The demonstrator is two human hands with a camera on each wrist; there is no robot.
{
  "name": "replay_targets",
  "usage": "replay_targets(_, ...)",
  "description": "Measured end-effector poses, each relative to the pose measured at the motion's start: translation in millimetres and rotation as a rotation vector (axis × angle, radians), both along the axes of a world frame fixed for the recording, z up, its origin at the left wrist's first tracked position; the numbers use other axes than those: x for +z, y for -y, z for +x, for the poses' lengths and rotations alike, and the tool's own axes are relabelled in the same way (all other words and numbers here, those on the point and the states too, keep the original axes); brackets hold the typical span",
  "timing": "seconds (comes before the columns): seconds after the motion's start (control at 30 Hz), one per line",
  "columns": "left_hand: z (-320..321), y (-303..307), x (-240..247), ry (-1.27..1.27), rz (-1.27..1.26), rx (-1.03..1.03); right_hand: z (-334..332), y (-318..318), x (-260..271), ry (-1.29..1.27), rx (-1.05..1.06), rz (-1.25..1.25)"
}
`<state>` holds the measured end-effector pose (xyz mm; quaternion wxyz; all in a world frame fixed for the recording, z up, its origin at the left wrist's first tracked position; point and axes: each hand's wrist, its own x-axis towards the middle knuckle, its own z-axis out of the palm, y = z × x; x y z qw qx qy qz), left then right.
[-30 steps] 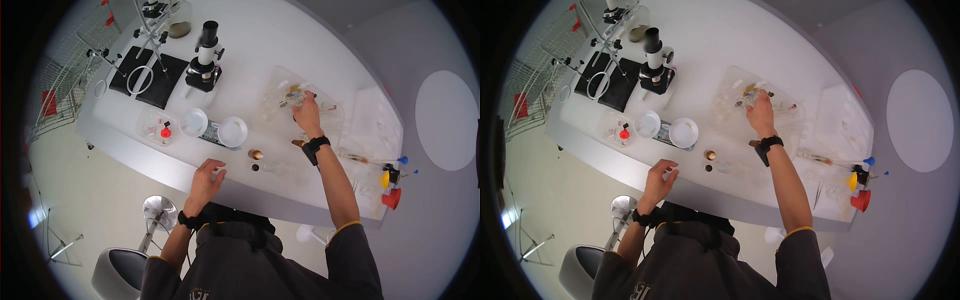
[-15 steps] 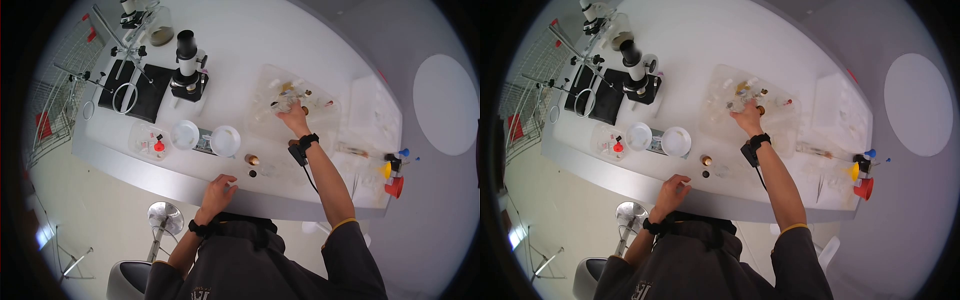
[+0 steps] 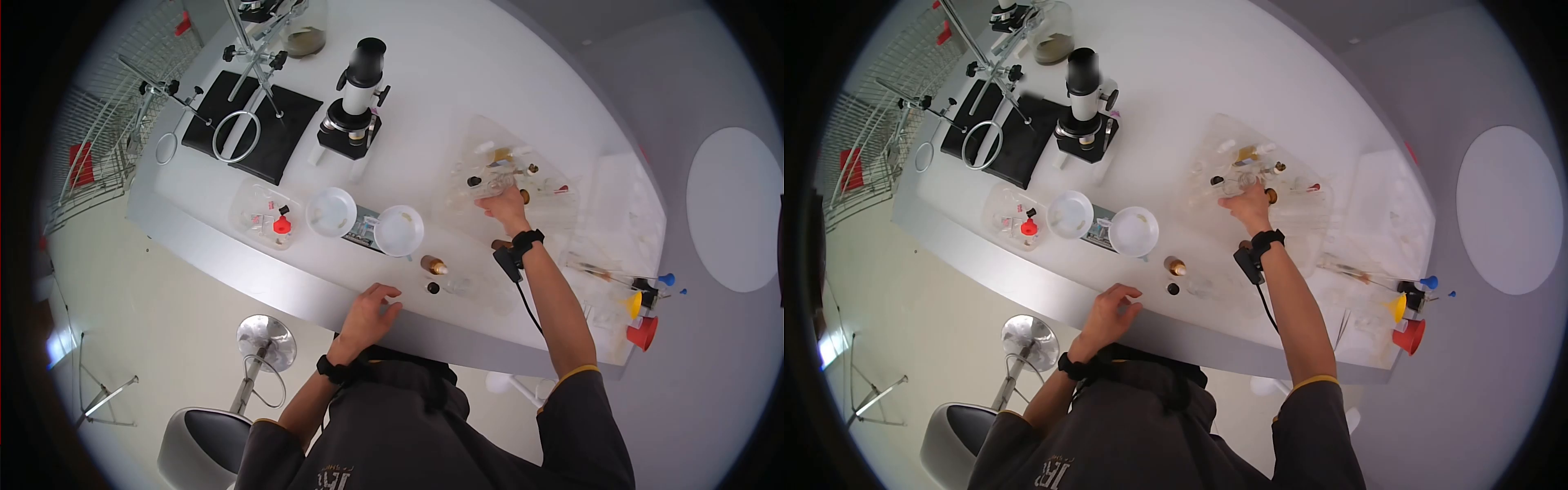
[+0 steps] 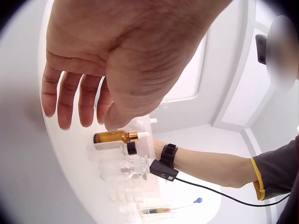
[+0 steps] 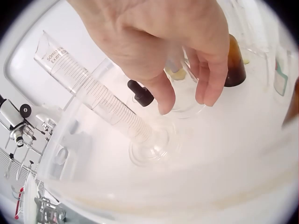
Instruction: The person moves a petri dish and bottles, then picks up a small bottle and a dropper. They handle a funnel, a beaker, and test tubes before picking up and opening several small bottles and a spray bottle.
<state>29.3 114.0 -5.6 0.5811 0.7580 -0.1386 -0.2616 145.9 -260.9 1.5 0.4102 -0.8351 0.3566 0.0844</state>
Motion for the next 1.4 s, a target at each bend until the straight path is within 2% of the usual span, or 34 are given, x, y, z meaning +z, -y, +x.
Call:
replay_targets(0.03,0.2,-0.5,0.4,0.004,0.0,0.001,-0.6,-6.2,12.0,-0.047,-0.031,0.104)
replay_targets(0.07,0.2,-0.9,0.8,0.007,0.001,0.003,-1.5,-6.6,11.6,-0.049,-0.029,0.099)
replay_targets(0.13,0.8,-2.0,1.5,0.009,-0.003,0.009,-4.5,-3.5,-2.7,-0.059,0.084,-0.136)
replay_targets(0.27,2.0,-5.4,3.4,0.015,0.002,0.027,-8.7,-0.1,-10.4,-0.059,0.178,-0.153)
replay_targets(0.37,4.2,-7.5,6.3,0.017,0.019,0.032,-9.2,-0.8,-6.4,0.05,0.286,-0.16)
replay_targets(0.43,4.8,-8.7,6.2,0.019,0.032,0.031,-9.3,-2.9,-11.1,0.182,0.27,-0.122)
replay_targets(0.57,5.5,-9.6,5.1,-0.006,0.032,0.004,-10.5,-6.6,-6.2,0.105,0.262,-0.098)
replay_targets(0.73,7.5,-5.9,7.7,-0.009,0.031,-0.021,-16.9,-21.9,-7.9,0.25,0.281,-0.165)
replay_targets(0.83,8.6,-3.8,8.2,0.005,0.026,-0.028,-18.1,-30.5,-5.2,0.103,0.232,-0.15)
replay_targets(0.97,6.6,-4.2,6.7,-0.014,0.009,-0.008,-18.9,-29.9,-18.1,0.229,0.253,-0.219)
replay_targets(1.03,5.7,-6.5,4.6,-0.005,0.005,-0.015,-16.8,-35.4,-5.2,0.218,0.244,-0.218)
replay_targets(1.1,4.6,-9.0,4.8,0.001,0.007,-0.015,-15.8,-39.2,3.5,0.066,0.22,-0.272)
replay_targets(1.23,2.5,-11.2,5.4,0.013,0.002,-0.026,-19.3,-35.5,2.7,0.073,0.209,-0.288)
replay_targets(1.3,1.8,-9.6,5.1,0.024,-0.009,-0.029,-23.3,-31.4,2.6,0.145,0.204,-0.161)
replay_targets(1.4,2.8,-5.4,6.8,0.045,0.0,-0.045,-30.3,-28.0,-0.5,0.18,0.173,-0.129)
